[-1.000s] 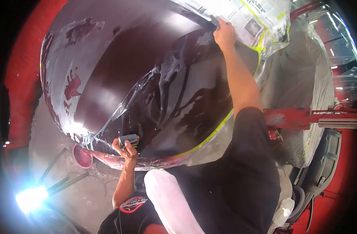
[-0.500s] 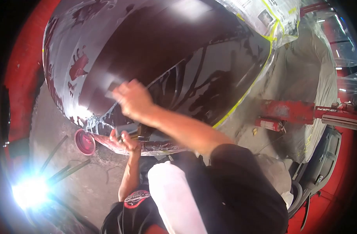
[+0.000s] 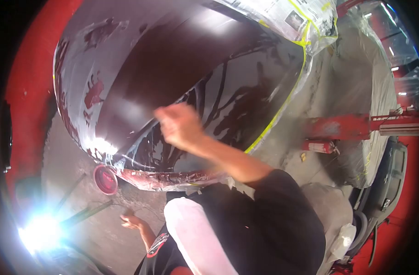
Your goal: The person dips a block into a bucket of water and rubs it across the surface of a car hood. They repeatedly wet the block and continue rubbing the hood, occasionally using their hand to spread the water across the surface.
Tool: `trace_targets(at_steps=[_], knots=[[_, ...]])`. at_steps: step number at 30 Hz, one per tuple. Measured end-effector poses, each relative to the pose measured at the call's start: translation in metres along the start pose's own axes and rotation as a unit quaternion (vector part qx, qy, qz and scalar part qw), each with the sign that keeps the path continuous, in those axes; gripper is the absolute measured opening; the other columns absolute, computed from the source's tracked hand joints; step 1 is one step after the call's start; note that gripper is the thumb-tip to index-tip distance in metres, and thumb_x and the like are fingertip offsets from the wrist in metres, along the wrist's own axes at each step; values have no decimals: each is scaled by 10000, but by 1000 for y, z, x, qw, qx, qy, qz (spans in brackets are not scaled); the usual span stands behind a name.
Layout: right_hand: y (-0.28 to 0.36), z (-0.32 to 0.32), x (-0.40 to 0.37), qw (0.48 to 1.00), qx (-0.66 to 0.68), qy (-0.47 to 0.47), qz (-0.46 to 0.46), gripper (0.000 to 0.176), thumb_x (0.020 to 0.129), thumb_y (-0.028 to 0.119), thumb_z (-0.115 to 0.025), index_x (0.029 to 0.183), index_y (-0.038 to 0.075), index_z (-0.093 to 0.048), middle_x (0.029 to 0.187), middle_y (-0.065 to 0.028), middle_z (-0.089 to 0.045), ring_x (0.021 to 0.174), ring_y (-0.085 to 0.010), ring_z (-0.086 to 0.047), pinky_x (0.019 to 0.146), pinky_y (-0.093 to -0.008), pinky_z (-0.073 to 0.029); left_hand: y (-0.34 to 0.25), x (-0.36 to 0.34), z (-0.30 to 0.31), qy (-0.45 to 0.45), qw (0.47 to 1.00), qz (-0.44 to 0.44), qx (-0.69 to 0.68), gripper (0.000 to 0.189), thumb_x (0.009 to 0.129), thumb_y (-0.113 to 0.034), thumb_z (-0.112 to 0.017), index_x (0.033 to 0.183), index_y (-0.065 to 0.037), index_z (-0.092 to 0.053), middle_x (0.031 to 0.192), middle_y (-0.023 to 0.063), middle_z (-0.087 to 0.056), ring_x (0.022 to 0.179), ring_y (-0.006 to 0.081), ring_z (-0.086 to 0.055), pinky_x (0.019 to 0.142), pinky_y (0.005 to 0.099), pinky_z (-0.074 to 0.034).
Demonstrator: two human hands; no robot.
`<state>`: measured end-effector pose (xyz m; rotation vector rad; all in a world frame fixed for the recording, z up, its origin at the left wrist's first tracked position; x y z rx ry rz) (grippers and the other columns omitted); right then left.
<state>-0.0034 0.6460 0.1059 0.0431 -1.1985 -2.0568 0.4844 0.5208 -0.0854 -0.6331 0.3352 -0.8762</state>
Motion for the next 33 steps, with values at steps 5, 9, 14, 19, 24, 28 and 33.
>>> trace_targets(at_steps=[5,9,14,19,24,28,33], knots=[[-97,194,62,914,-336,-226,9,361,796,72,-668,1154,104,-688,1004,-139,-661,963,-349,-622,846,-452,-516,140,11,25,233,927,-19,294,558,920,-436,-648,1112,63,-488,1038,275,-638,837,386,-682,657,533,-579],[-188,295,128,837,-446,-317,-16,372,874,148,-648,1245,127,-657,1034,-136,-646,1028,-348,-616,874,-478,-500,109,3,21,284,905,-3,316,554,931,-437,-605,1114,68,-470,1027,285,-633,815,387,-686,635,518,-582],[-227,306,175,838,-444,-282,-147,373,891,161,-630,1262,183,-667,1057,-125,-645,1019,-364,-611,874,-483,-504,66,0,6,302,905,-5,300,550,945,-438,-552,1117,74,-448,1015,297,-626,787,389,-690,607,500,-586],[-173,221,133,887,-381,-252,-71,364,870,112,-611,1228,142,-665,1071,-145,-632,1004,-381,-622,846,-498,-497,80,6,3,304,900,22,311,549,957,-439,-509,1119,79,-430,1004,306,-621,765,390,-694,585,485,-589],[-42,14,14,974,-137,-173,44,401,697,-29,-691,1079,91,-705,674,-21,-523,643,-223,-544,636,-391,-447,103,27,-20,349,886,2,304,474,950,-320,-538,1179,43,-338,1077,279,-594,865,342,-690,562,433,-611],[43,-120,-42,984,-84,-3,155,354,752,134,-703,1097,53,-700,904,-39,-603,779,-216,-589,707,-374,-477,42,46,-41,398,884,71,233,448,960,-301,-540,1192,18,-326,1132,272,-562,999,379,-656,566,459,-642],[79,-276,-111,957,-54,222,180,402,792,196,-639,1145,6,-674,1025,-48,-593,954,-197,-555,801,-343,-445,-22,107,-62,388,902,66,178,465,969,-312,-537,1229,5,-318,1246,292,-503,952,413,-659,558,476,-653]])
Point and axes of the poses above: each hand's wrist, its own x-axis towards the middle knuckle, its own z-axis out of the back of the hand, y = z × x, the point moved 2 cm from there along x, towards the middle knuckle
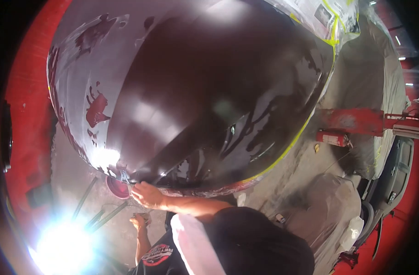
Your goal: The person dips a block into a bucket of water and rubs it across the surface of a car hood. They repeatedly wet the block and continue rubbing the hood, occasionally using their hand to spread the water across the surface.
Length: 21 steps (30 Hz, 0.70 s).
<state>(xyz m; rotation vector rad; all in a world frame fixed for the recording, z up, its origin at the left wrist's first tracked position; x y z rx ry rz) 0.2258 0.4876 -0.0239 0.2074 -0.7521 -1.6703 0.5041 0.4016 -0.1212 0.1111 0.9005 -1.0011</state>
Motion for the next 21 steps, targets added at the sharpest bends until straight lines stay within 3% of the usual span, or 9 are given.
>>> trace_targets(at_steps=[3,7,9,10,11,12,15,19,21], knots=[[14,-50,18,1000,25,6,14,409,785,192,-636,1154,19,-669,1017,-42,-594,949,-197,-559,811,-344,-437,0,33,27,-24,1000,-8,-1,466,973,-312,-535,1243,0,-317,1222,283,-522,910,391,-667,528,456,-639],[14,39,52,989,110,-92,26,326,783,103,-677,1103,47,-651,983,-71,-619,904,-230,-601,780,-396,-469,25,61,43,-2,995,-56,79,443,976,-315,-528,1250,-26,-334,1111,259,-589,821,331,-680,462,400,-592],[-4,89,47,965,170,-188,-62,286,814,62,-705,1092,35,-647,903,-99,-636,794,-284,-627,702,-442,-493,32,66,48,35,992,-31,121,439,978,-307,-536,1256,-33,-336,1075,244,-605,770,320,-678,449,396,-574],[-16,120,35,969,129,-186,-94,263,833,62,-723,1085,24,-656,918,-133,-663,738,-301,-624,671,-429,-507,32,69,49,69,984,-14,165,435,980,-299,-545,1261,-40,-338,1038,230,-621,719,309,-677,435,391,-556],[-36,123,4,990,32,-84,-111,226,863,83,-706,1058,-10,-642,894,-156,-651,748,-314,-631,651,-435,-512,31,70,51,69,984,-12,165,435,980,-299,-545,1261,-40,-338,1038,230,-621,719,309,-677,435,391,-556],[-39,156,-2,973,-4,-169,-160,248,856,88,-698,1058,-40,-632,895,-171,-648,711,-329,-626,616,-440,-509,26,69,49,69,991,-8,118,411,977,-295,-563,1235,-38,-371,1007,211,-630,683,294,-673,437,391,-551],[-62,202,-46,932,13,-163,-324,393,847,101,-668,1185,-82,-584,917,-217,-666,758,-393,-672,690,-452,-551,10,75,43,55,993,-31,97,358,963,-291,-605,1156,-32,-451,966,187,-651,617,268,-665,442,393,-542],[-68,206,-64,904,12,-221,-365,420,850,72,-639,1234,-89,-583,918,-192,-681,724,-280,-685,663,-352,-549,-18,76,59,-10,980,-91,177,349,956,-307,-630,1119,-12,-538,1055,200,-664,661,253,-681,506,382,-556],[-65,208,-53,945,-31,-147,-290,474,816,66,-665,1251,-104,-582,883,-178,-670,668,-285,-661,625,-362,-543,-41,76,64,-49,964,-134,223,370,960,-321,-631,1135,2,-580,1153,216,-666,734,247,-701,565,368,-573]])
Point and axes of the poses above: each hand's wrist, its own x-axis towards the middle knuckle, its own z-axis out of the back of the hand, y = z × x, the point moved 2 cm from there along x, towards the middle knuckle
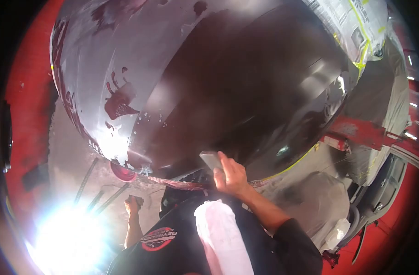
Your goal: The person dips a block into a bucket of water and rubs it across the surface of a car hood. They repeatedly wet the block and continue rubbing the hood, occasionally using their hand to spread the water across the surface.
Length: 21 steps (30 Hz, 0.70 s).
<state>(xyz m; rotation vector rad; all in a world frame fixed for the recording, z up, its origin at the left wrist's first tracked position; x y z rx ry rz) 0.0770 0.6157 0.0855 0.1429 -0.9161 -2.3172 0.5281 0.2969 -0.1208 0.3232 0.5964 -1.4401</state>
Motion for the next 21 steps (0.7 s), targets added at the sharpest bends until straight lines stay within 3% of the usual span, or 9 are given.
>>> trace_targets(at_steps=[4,6,9,10,12,15,17,19,21], knots=[[10,-20,18,993,92,-28,68,501,828,62,-702,1289,-82,-567,937,-190,-692,719,-322,-689,639,-393,-566,-40,29,42,-168,978,3,-122,485,971,-439,-603,1179,-6,-538,1172,213,-653,910,252,-691,731,377,-584],[15,-26,36,992,107,-35,63,495,832,62,-721,1299,-29,-585,952,-142,-694,720,-271,-686,637,-367,-561,-60,58,83,-115,971,-57,-201,478,970,-433,-609,1182,-11,-542,1134,174,-641,946,243,-670,736,377,-588],[17,-36,63,979,105,-118,125,527,804,54,-751,1309,26,-603,921,-62,-682,660,-181,-649,609,-313,-532,-226,-25,146,-184,914,-223,-285,406,961,-342,-644,1205,-30,-556,1071,111,-615,889,224,-649,705,380,-588],[16,-38,67,979,95,-108,145,588,751,34,-760,1318,39,-607,1038,-90,-661,761,-195,-651,665,-309,-525,-270,-55,159,-187,911,-237,-281,406,961,-342,-644,1205,-30,-556,1071,111,-615,889,224,-649,705,380,-588],[10,-36,77,982,90,-106,128,611,730,33,-757,1323,47,-609,1123,-115,-633,848,-226,-646,720,-323,-525,-340,-107,167,-105,903,-314,-275,400,926,-303,-686,1198,-34,-570,1075,103,-613,945,220,-623,775,398,-567],[4,-35,80,983,92,-110,117,682,665,32,-750,1332,69,-613,1309,-167,-541,1067,-320,-604,856,-379,-525,-352,-102,141,-36,872,-424,-243,422,908,-283,-707,1218,-30,-572,1108,98,-612,1002,204,-595,882,387,-515],[6,-28,81,977,107,-149,109,767,557,-36,-775,1304,64,-630,1180,-169,-607,998,-328,-627,861,-399,-543,-388,-158,121,94,880,-380,-268,425,904,-271,-709,1224,-22,-582,1123,97,-618,1032,188,-575,947,356,-460],[5,-24,72,977,112,-147,102,659,609,-15,-803,1246,53,-650,1226,-185,-586,1043,-333,-622,891,-410,-546,-390,-175,97,148,893,-362,-222,396,912,-236,-692,1225,-14,-590,1120,93,-630,1042,182,-574,931,341,-468],[8,-18,64,953,258,-140,77,511,692,49,-830,1174,40,-659,1289,-201,-550,1112,-338,-602,888,-408,-547,-400,-201,78,165,889,-355,-238,362,918,-199,-678,1221,-19,-597,1115,89,-636,1035,177,-578,930,339,-470]])
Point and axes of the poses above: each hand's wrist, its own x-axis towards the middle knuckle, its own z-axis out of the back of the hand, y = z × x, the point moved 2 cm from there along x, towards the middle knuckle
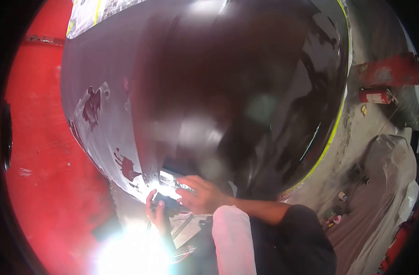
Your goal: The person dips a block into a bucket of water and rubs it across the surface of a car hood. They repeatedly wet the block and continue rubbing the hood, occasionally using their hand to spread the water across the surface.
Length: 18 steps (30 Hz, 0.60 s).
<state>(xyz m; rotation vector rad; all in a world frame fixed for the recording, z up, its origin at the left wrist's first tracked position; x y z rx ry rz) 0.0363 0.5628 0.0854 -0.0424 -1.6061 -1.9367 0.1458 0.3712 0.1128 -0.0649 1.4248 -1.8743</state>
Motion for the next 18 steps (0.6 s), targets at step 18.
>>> trace_targets(at_steps=[18], knots=[[4,3,-9,998,-5,66,-14,385,786,223,-765,1083,78,-567,1363,-121,-566,1137,-290,-628,835,-414,-569,-43,2,-48,34,990,34,-136,396,997,-281,-623,1299,-68,-480,1166,180,-643,1037,257,-649,931,358,-534]])
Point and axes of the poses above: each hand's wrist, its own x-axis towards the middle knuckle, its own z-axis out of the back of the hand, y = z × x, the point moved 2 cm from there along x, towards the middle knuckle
